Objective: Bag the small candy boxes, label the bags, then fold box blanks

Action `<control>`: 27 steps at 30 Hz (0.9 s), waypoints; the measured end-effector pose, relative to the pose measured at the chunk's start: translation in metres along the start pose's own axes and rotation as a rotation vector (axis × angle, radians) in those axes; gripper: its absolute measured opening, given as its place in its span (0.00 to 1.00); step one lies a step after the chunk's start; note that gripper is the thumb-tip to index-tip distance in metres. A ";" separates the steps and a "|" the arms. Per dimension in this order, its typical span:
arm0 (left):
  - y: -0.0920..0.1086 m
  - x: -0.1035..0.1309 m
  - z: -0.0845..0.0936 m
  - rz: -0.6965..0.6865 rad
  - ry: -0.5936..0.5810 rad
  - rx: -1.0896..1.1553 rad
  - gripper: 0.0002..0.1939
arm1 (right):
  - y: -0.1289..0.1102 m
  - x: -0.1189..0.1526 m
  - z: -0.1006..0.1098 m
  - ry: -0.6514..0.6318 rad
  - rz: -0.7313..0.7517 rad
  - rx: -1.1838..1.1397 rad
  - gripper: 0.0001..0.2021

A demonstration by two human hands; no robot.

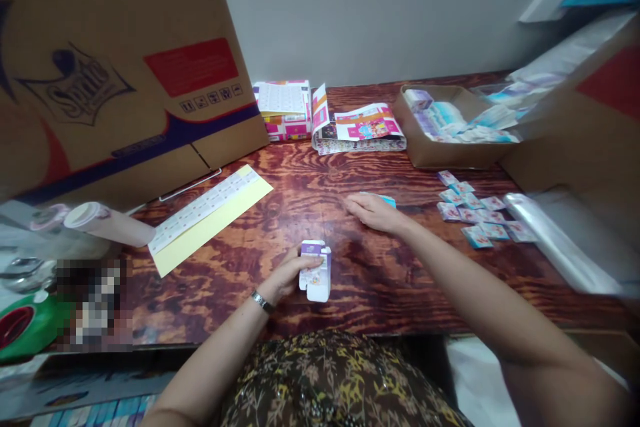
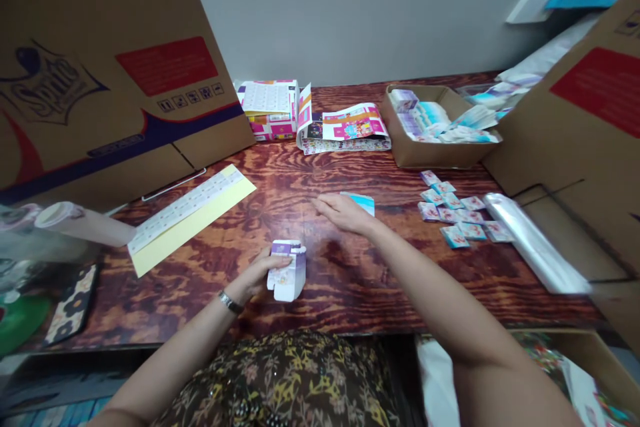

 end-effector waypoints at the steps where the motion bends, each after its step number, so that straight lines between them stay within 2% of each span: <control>1: 0.000 -0.001 0.004 -0.016 0.036 0.029 0.22 | 0.007 0.007 0.006 -0.015 -0.008 0.019 0.22; 4: 0.003 -0.007 0.019 -0.068 0.156 0.136 0.16 | 0.045 0.042 0.030 0.030 -0.093 0.073 0.23; 7: 0.007 -0.009 0.026 -0.073 0.216 0.215 0.11 | 0.102 0.093 0.052 0.099 -0.336 0.176 0.22; 10: 0.008 -0.011 0.025 -0.044 0.219 0.244 0.07 | 0.147 0.145 0.064 0.076 -0.543 0.304 0.22; 13: 0.006 -0.015 0.028 -0.024 0.316 0.289 0.06 | 0.177 0.187 0.076 0.091 -0.704 0.398 0.23; 16: 0.007 -0.017 0.029 -0.047 0.356 0.317 0.07 | 0.190 0.217 0.090 0.089 -0.862 0.489 0.19; 19: 0.012 -0.013 0.027 -0.113 0.383 0.350 0.07 | 0.185 0.229 0.102 0.095 -0.966 0.582 0.13; 21: 0.017 -0.012 0.023 -0.168 0.383 0.372 0.06 | 0.171 0.219 0.099 0.120 -0.974 0.630 0.16; 22: 0.020 -0.012 0.021 -0.209 0.382 0.378 0.07 | 0.161 0.208 0.090 0.129 -0.943 0.625 0.18; 23: 0.023 -0.012 0.019 -0.264 0.401 0.376 0.09 | 0.147 0.195 0.075 0.141 -0.891 0.600 0.20; 24: 0.028 -0.012 0.017 -0.340 0.430 0.363 0.12 | 0.130 0.178 0.055 0.197 -0.801 0.455 0.23; 27: 0.042 -0.009 0.005 -0.597 0.464 0.234 0.22 | 0.060 0.125 -0.041 0.122 -0.471 -0.393 0.39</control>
Point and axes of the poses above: each hand's wrist, its own x-axis away from the middle knuckle, its own z-axis out of the back of the hand, y = z × x, the point moved 6 cm from there along -x, towards the middle knuckle, and after that the axes turned 3 degrees about -z, right-handed, at the moved point
